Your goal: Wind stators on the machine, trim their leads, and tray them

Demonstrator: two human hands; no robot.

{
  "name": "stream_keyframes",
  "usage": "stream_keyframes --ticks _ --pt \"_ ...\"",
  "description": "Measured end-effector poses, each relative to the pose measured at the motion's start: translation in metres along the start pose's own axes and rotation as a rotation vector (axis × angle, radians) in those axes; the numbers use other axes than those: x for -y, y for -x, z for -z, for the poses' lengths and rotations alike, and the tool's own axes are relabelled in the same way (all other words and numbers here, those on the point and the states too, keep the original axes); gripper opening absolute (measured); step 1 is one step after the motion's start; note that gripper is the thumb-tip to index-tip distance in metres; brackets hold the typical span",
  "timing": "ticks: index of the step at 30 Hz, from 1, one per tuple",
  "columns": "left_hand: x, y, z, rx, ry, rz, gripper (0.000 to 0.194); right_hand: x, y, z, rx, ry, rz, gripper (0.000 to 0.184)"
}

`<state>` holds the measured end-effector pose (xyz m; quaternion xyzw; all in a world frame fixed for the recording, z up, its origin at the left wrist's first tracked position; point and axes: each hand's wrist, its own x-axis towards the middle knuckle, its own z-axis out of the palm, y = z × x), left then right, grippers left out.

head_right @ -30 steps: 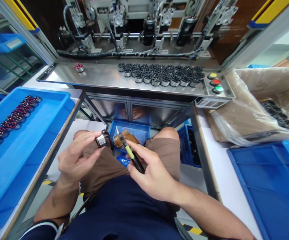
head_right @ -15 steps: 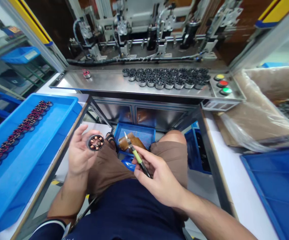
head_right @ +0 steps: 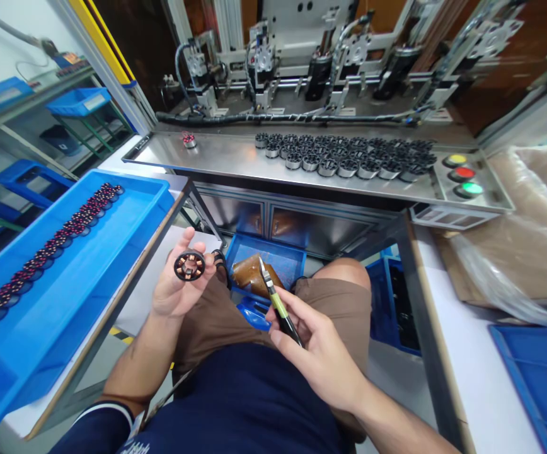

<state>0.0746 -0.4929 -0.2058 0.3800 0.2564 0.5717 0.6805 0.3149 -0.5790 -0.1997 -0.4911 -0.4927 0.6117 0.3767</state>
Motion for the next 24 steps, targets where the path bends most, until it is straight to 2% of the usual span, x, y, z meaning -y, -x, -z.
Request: stream_keyframes --ticks 5,10,12,15,18,19,21,22,23,24 --pt "-0.002 -0.001 -0.003 -0.012 -0.041 -0.016 0.067 0.000 0.002 0.002 -0.010 -0.003 -0.032 0.061" --pt "-0.001 -0.001 -0.002 -0.047 0.004 0.033 0.067 0.000 -0.004 0.000 -0.011 0.024 -0.060 0.063" --pt "-0.004 0.002 0.003 -0.069 0.009 0.072 0.066 0.001 -0.012 -0.001 -0.002 0.049 -0.059 0.063" --pt "-0.016 0.015 0.018 -0.129 -0.073 0.106 0.063 0.013 -0.035 0.002 0.080 0.146 -0.020 0.063" --pt "-0.046 0.027 0.043 -0.201 -0.271 0.084 0.063 0.049 -0.084 0.012 0.139 0.414 0.180 0.063" --pt "-0.061 0.028 0.054 -0.235 -0.375 0.063 0.064 0.065 -0.107 0.014 0.120 0.541 0.287 0.062" --pt "-0.094 0.025 0.082 -0.354 -0.674 0.010 0.066 0.098 -0.163 0.013 0.003 0.803 0.509 0.062" --pt "-0.111 0.021 0.099 -0.448 -0.856 -0.011 0.065 0.113 -0.192 0.009 -0.064 0.949 0.557 0.062" --pt "-0.127 0.016 0.118 -0.564 -1.059 -0.019 0.063 0.126 -0.220 0.003 -0.136 1.086 0.545 0.063" --pt "-0.142 0.011 0.138 -0.665 -1.147 -0.026 0.059 0.136 -0.247 -0.004 -0.175 1.193 0.493 0.064"
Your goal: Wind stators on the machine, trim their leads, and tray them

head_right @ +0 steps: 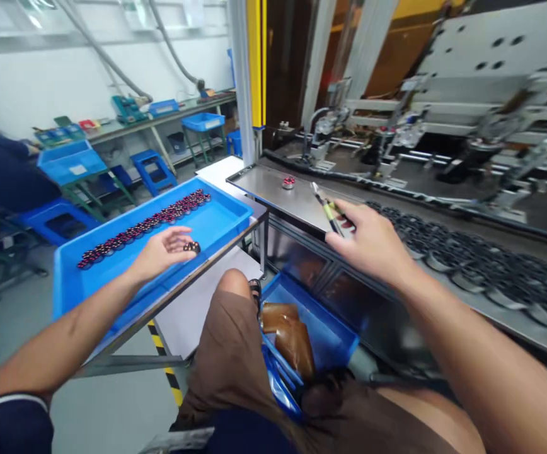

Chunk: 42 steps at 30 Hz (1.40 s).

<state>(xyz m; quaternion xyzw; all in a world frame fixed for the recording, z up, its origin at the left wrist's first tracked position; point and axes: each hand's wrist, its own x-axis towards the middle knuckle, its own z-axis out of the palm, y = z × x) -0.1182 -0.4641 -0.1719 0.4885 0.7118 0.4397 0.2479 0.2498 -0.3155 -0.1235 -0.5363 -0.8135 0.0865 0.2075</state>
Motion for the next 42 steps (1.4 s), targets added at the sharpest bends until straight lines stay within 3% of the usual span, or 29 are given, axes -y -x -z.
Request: stream_keyframes --ticks 3,8,13,19,22,25,29,33,37,40,42 --pt "0.034 -0.050 0.034 -0.202 -0.172 0.074 0.046 0.007 -0.060 -0.019 0.056 0.138 -0.082 0.060" --pt "0.095 -0.095 0.061 -0.362 -0.360 0.187 0.032 0.001 -0.089 -0.049 0.061 0.205 -0.105 0.051" --pt "0.127 -0.115 0.066 -0.438 -0.404 0.233 0.036 -0.022 -0.097 -0.065 -0.016 0.257 -0.022 0.042" --pt "0.134 -0.110 0.062 -0.510 -0.387 0.175 0.033 -0.025 -0.095 -0.068 -0.040 0.223 -0.019 0.041" --pt "0.114 -0.112 0.056 -0.521 -0.389 0.082 0.042 -0.019 -0.093 -0.065 -0.048 0.163 0.002 0.041" --pt "0.069 -0.135 0.032 -0.442 -0.366 -0.087 0.053 -0.020 -0.093 -0.066 -0.067 0.151 0.014 0.038" --pt "-0.014 -0.185 -0.039 -0.187 -0.296 -0.408 0.053 -0.029 -0.094 -0.071 -0.139 0.102 0.058 0.035" --pt "-0.078 -0.226 -0.118 0.068 -0.183 -0.396 0.039 -0.034 -0.091 -0.071 -0.218 0.040 0.122 0.031" --pt "-0.098 -0.250 -0.166 0.261 -0.078 -0.336 0.047 -0.035 -0.087 -0.067 -0.408 -0.005 0.132 0.032" --pt "-0.099 -0.256 -0.179 0.418 0.012 -0.304 0.063 -0.035 -0.084 -0.065 -0.693 -0.033 0.194 0.029" --pt "-0.100 -0.255 -0.183 0.478 0.060 -0.295 0.071 -0.035 -0.081 -0.064 -0.810 -0.030 0.258 0.026"
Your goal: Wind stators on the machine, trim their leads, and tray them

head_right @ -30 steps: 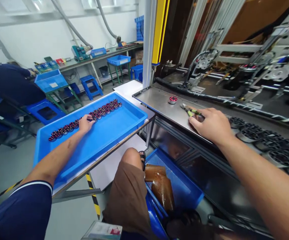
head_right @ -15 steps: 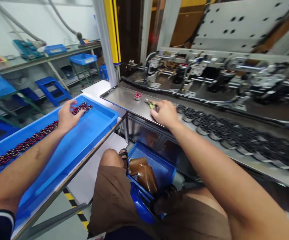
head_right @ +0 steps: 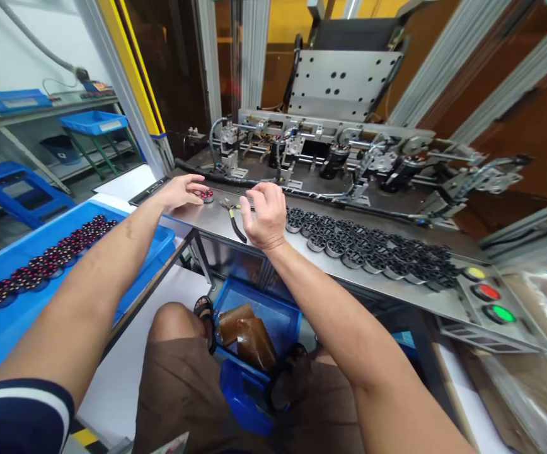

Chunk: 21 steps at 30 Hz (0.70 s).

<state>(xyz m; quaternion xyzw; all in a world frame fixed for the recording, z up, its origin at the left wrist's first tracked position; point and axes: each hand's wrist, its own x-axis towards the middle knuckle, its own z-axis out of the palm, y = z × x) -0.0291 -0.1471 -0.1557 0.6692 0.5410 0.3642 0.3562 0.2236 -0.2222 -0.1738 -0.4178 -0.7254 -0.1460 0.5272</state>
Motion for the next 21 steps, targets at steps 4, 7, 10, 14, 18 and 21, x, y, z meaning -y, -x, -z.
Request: stream_keyframes --ticks 4,7,10,14,18,21 --pt "-0.009 0.004 -0.009 -0.008 0.053 -0.016 0.071 0.002 0.001 0.002 0.000 -0.012 -0.001 0.025" --pt "-0.028 0.020 -0.016 -0.087 0.074 -0.071 0.065 0.004 -0.005 0.003 0.038 -0.104 -0.087 0.023" --pt "-0.053 0.067 -0.023 -0.165 0.097 -0.163 0.068 0.013 -0.013 0.010 0.060 -0.182 -0.137 0.020" --pt "-0.075 0.175 -0.046 -0.307 0.201 -0.443 0.066 0.054 0.003 0.051 0.085 -0.323 -0.184 0.022" --pt "-0.080 0.276 -0.080 -0.366 0.246 -0.562 0.070 0.116 0.057 0.130 0.334 -0.816 -0.464 0.033" --pt "-0.085 0.314 -0.103 -0.354 0.275 -0.569 0.071 0.152 0.088 0.184 0.482 -1.058 -0.745 0.042"
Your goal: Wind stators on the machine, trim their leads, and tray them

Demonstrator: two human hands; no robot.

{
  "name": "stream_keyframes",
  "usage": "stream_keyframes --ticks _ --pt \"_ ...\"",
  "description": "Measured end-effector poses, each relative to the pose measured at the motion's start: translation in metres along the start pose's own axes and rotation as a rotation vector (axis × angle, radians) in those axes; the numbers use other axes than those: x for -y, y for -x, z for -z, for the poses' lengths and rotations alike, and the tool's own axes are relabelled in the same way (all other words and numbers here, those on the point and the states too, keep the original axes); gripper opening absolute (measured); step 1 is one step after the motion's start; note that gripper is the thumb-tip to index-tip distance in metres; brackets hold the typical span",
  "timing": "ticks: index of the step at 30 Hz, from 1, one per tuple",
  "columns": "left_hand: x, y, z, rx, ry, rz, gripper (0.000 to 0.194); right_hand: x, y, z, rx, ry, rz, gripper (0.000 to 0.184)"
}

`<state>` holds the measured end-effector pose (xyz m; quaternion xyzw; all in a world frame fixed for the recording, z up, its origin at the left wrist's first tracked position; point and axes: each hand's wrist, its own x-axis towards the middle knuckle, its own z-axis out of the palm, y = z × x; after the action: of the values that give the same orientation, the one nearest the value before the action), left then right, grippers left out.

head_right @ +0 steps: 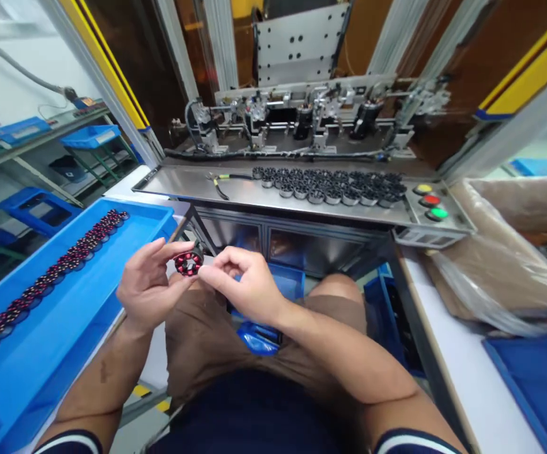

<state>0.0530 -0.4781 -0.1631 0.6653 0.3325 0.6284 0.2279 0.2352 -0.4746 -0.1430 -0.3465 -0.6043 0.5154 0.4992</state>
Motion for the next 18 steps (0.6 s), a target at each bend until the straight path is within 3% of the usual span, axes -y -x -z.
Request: stream_keyframes --ticks 3,7,9,11,12,13,15,18 --pt "-0.012 0.012 -0.016 0.072 0.071 -0.012 0.073 0.013 0.034 -0.001 -0.064 -0.132 -0.112 0.048" --pt "-0.025 0.016 -0.034 0.178 0.132 -0.007 0.072 0.013 0.047 0.021 -0.039 -0.296 -0.085 0.045" --pt "-0.031 0.019 -0.040 0.216 0.211 0.040 0.071 0.007 0.051 0.041 0.178 -0.366 -0.062 0.046" --pt "-0.036 0.021 -0.043 0.247 0.304 0.078 0.071 -0.003 0.055 0.061 0.495 -0.373 -0.071 0.046" --pt "-0.037 0.023 -0.045 0.250 0.327 0.086 0.072 -0.009 0.057 0.067 0.602 -0.358 -0.103 0.043" --pt "-0.037 0.024 -0.046 0.244 0.330 0.085 0.073 -0.015 0.060 0.070 0.629 -0.350 -0.154 0.038" --pt "-0.036 0.025 -0.048 0.229 0.302 0.022 0.077 -0.027 0.068 0.065 0.477 -0.404 -0.276 0.031" --pt "-0.029 0.026 -0.052 0.202 0.237 -0.121 0.081 -0.039 0.079 0.039 0.234 -0.597 -0.386 0.040"
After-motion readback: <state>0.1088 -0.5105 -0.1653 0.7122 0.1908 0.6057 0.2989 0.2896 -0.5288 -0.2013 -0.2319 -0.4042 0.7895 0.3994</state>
